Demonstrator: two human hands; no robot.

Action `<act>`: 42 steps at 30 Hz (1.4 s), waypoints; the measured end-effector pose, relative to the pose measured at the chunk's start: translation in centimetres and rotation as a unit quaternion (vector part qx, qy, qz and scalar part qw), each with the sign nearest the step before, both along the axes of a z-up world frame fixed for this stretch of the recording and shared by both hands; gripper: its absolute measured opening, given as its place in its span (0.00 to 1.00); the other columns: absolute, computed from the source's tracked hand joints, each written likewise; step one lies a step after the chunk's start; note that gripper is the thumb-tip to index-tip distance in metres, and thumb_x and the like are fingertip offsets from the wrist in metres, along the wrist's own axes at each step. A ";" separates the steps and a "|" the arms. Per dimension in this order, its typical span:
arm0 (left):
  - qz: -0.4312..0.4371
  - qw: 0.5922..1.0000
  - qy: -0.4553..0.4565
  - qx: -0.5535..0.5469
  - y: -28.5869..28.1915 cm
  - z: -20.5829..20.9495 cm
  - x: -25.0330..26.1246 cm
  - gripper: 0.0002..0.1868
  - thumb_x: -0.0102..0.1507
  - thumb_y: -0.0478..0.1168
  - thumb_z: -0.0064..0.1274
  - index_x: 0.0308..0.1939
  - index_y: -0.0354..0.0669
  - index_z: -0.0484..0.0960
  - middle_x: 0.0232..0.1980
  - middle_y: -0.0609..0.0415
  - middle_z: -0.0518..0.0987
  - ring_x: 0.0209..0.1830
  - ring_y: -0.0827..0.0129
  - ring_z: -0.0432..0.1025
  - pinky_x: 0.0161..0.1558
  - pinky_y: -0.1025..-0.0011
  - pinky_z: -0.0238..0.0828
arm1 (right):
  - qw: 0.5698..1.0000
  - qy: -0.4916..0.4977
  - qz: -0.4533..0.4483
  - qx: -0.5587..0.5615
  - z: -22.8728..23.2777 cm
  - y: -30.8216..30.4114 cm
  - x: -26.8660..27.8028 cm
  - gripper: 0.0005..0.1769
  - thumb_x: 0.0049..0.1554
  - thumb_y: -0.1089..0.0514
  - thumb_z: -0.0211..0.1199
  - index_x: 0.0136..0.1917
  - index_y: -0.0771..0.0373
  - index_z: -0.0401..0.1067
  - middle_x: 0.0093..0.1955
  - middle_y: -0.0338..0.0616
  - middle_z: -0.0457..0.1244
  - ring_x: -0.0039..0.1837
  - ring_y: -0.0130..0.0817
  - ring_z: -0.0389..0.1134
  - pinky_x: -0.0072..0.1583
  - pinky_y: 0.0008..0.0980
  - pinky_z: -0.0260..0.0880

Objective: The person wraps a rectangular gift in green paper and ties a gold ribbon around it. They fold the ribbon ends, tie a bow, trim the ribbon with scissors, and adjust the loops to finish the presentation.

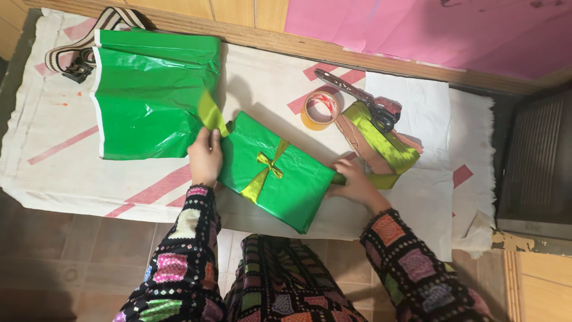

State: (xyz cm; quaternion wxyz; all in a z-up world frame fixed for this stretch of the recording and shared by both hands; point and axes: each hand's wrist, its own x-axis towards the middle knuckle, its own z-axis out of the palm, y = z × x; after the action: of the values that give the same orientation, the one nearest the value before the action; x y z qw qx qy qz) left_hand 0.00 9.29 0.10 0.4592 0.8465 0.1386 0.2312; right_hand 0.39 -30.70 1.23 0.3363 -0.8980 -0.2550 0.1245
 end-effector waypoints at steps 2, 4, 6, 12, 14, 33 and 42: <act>0.016 1.000 0.017 -0.014 0.6 -0.7 0.4 0.15 0.73 0.43 0.51 0.38 0.33 0.73 0.28 0.41 0.75 0.25 0.51 0.68 0.33 0.61 0.68 | 0.999 -0.016 -0.035 0.028 -1.4 0.2 -0.4 0.34 0.38 0.54 0.81 0.57 0.63 0.74 0.57 0.47 0.66 0.62 0.42 0.66 0.64 0.37 0.65; 0.036 0.997 0.038 -0.053 0.9 -1.7 0.6 0.17 0.74 0.44 0.51 0.38 0.32 0.73 0.28 0.43 0.75 0.25 0.56 0.66 0.33 0.63 0.67 | 0.996 -0.022 -0.075 0.053 -2.9 -0.2 -0.4 0.27 0.43 0.55 0.79 0.53 0.64 0.75 0.54 0.47 0.66 0.58 0.41 0.68 0.61 0.37 0.68; 0.058 0.990 0.061 -0.115 0.8 -2.7 0.8 0.17 0.74 0.45 0.49 0.39 0.33 0.73 0.29 0.46 0.77 0.27 0.64 0.66 0.34 0.65 0.67 | 0.979 -0.044 -0.150 0.131 -4.5 -0.9 0.4 0.22 0.49 0.55 0.75 0.55 0.64 0.75 0.53 0.47 0.69 0.56 0.41 0.71 0.59 0.36 0.69; 0.030 0.989 -0.060 -0.134 -3.9 -4.2 0.7 0.12 0.76 0.42 0.41 0.49 0.34 0.69 0.42 0.43 0.79 0.39 0.67 0.75 0.44 0.68 0.71 | 0.951 -0.002 -0.308 0.036 -7.2 -1.5 4.5 0.20 0.66 0.43 0.55 0.57 0.61 0.76 0.43 0.56 0.69 0.47 0.50 0.71 0.52 0.41 0.70; 0.059 0.986 -0.008 -0.157 -4.4 -3.6 0.8 0.13 0.75 0.43 0.43 0.46 0.33 0.68 0.39 0.42 0.78 0.37 0.60 0.74 0.43 0.65 0.71 | 0.955 0.012 -0.296 -0.030 -6.3 -2.0 5.3 0.26 0.65 0.37 0.52 0.56 0.60 0.77 0.44 0.56 0.69 0.49 0.52 0.71 0.53 0.43 0.69; 0.222 0.955 -0.088 -0.175 -3.6 -2.5 0.8 0.17 0.81 0.50 0.36 0.54 0.36 0.63 0.49 0.43 0.78 0.41 0.63 0.76 0.38 0.69 0.75 | 0.924 0.245 -0.258 0.138 -0.9 -6.6 7.7 0.35 0.54 0.37 0.71 0.53 0.74 0.77 0.44 0.50 0.67 0.43 0.40 0.65 0.48 0.38 0.65; 0.079 0.888 -0.100 -0.441 -4.0 -4.8 0.7 0.14 0.75 0.44 0.37 0.61 0.43 0.60 0.56 0.52 0.73 0.49 0.71 0.71 0.48 0.69 0.71 | 0.956 0.067 -0.280 -0.059 3.2 -0.1 5.5 0.41 0.41 0.32 0.78 0.51 0.68 0.74 0.45 0.54 0.71 0.49 0.42 0.74 0.53 0.37 0.73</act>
State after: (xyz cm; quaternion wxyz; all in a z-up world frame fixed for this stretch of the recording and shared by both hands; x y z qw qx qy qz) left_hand 0.70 5.28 -4.68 0.7770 0.5153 0.2460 0.2649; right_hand 5.87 -30.81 4.45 0.3205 -0.9412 0.0375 0.1000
